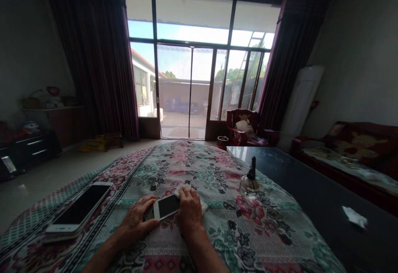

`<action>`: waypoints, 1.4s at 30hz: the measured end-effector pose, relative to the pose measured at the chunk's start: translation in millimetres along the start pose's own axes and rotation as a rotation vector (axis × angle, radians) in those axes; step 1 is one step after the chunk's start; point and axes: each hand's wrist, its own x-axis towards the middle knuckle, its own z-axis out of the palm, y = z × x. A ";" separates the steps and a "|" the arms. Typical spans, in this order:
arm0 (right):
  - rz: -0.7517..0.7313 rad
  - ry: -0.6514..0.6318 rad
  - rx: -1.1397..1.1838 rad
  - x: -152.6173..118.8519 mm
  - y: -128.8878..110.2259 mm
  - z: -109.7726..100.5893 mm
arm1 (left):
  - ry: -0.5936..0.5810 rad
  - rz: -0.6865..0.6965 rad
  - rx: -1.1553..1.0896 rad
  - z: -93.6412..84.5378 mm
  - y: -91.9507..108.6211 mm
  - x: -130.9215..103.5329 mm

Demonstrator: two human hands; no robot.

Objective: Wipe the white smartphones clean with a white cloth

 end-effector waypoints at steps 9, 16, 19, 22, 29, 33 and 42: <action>-0.310 -0.092 0.102 -15.6 -22.8 12.6 | 0.017 -0.024 -0.008 3.5 -1.1 -1.3; -0.288 -0.095 0.126 -12.8 -22.0 10.0 | 0.029 -0.017 -0.018 3.2 -1.7 -0.9; -0.096 -0.017 0.058 -3.6 -3.5 3.4 | 0.018 -0.019 -0.028 0.6 -0.2 -0.5; -0.024 0.021 0.014 0.8 5.8 1.8 | 0.012 -0.027 -0.041 -3.5 5.1 0.4; -0.327 -0.122 0.097 -12.2 -23.0 13.3 | 0.023 -0.059 -0.064 -3.2 9.0 0.9; -0.437 -0.147 0.163 -16.7 -31.2 16.1 | 0.016 -0.038 -0.073 -2.4 7.7 -0.5; -0.242 -0.121 0.062 2.0 -18.3 11.5 | -0.026 -0.040 -0.048 -8.6 9.1 0.2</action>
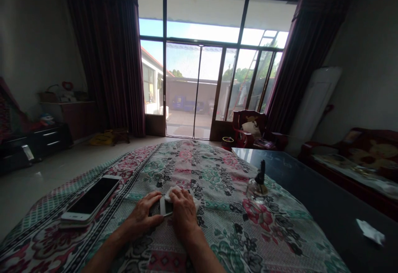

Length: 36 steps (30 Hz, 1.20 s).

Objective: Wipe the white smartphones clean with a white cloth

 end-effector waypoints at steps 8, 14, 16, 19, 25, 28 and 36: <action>-0.164 -0.029 0.038 -15.1 -15.2 -1.0 | 0.001 0.010 -0.009 -0.3 1.6 -0.1; -0.206 -0.079 0.015 -37.3 -6.5 -9.6 | -0.038 0.021 0.011 -2.7 1.5 -2.2; -0.202 -0.075 0.021 -32.0 -5.8 -10.5 | -0.040 0.020 0.017 -3.8 3.3 -2.7; -0.176 -0.072 0.010 -14.4 -10.6 -10.5 | -0.042 0.023 0.017 -5.0 6.8 -2.9; -0.151 -0.048 0.045 0.1 -19.4 -7.1 | -0.033 0.040 0.006 -4.6 6.7 -3.2; -0.172 -0.038 0.062 -14.2 -16.2 -5.3 | -0.008 0.022 0.020 -1.1 2.9 -4.1; -0.175 -0.037 0.019 -32.6 -9.8 -8.2 | 0.008 0.010 0.081 7.7 -0.7 -3.8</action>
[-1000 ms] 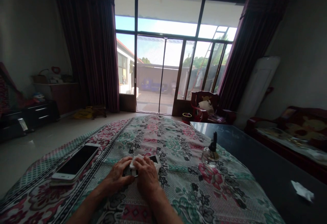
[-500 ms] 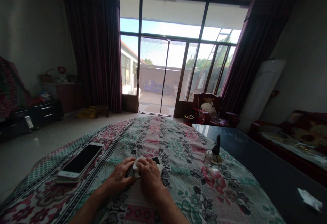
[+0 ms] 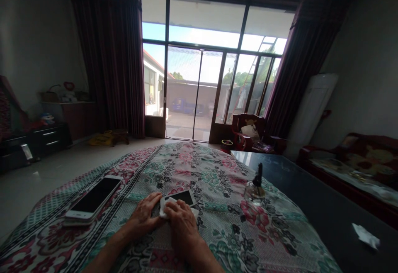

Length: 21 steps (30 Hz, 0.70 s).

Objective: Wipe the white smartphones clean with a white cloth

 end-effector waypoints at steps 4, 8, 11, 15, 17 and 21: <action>0.114 0.023 -0.040 3.9 14.3 -3.5 | 0.000 -0.003 -0.013 -0.7 -0.1 -0.6; 0.282 0.092 -0.097 -0.8 36.2 -11.3 | 0.013 0.010 -0.043 -2.9 1.2 -0.6; 0.340 0.127 -0.127 -5.1 38.2 -11.7 | 0.007 0.007 -0.047 -3.5 2.2 0.3; 0.210 0.101 -0.092 -3.5 17.3 0.6 | -0.007 -0.007 -0.034 -3.9 3.6 0.7; 0.146 0.069 -0.061 -0.2 6.7 6.6 | -0.009 -0.014 -0.033 -4.5 4.1 0.5; 0.152 0.069 -0.030 3.9 6.9 7.3 | -0.017 -0.020 -0.030 -5.7 3.4 0.5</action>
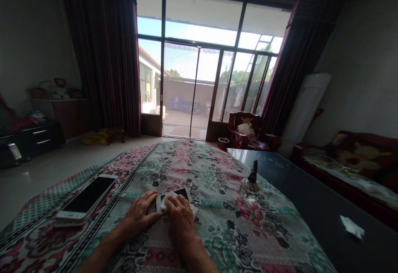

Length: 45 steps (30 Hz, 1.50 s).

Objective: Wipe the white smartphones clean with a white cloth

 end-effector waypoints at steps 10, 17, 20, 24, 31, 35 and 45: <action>0.183 0.098 -0.055 17.7 28.5 -13.3 | -0.010 0.014 -0.004 2.0 -3.8 1.2; -0.003 0.010 0.076 25.5 -9.2 11.4 | 0.012 0.013 -0.024 3.7 -4.9 2.7; -0.029 -0.001 0.108 22.9 -11.8 15.8 | 0.018 0.025 -0.030 2.8 -4.1 2.6; 0.125 0.084 0.052 23.1 6.8 5.0 | 0.024 0.021 -0.014 2.4 -4.9 1.6; 0.255 0.163 -0.037 23.7 26.9 -6.7 | 0.002 0.009 0.003 4.8 -8.0 1.4; 0.123 0.125 0.003 20.6 11.0 4.7 | -0.017 -0.017 0.010 3.0 -4.7 2.7; 0.029 0.105 0.023 24.9 -0.3 10.7 | -0.005 -0.007 0.019 2.6 -5.9 4.0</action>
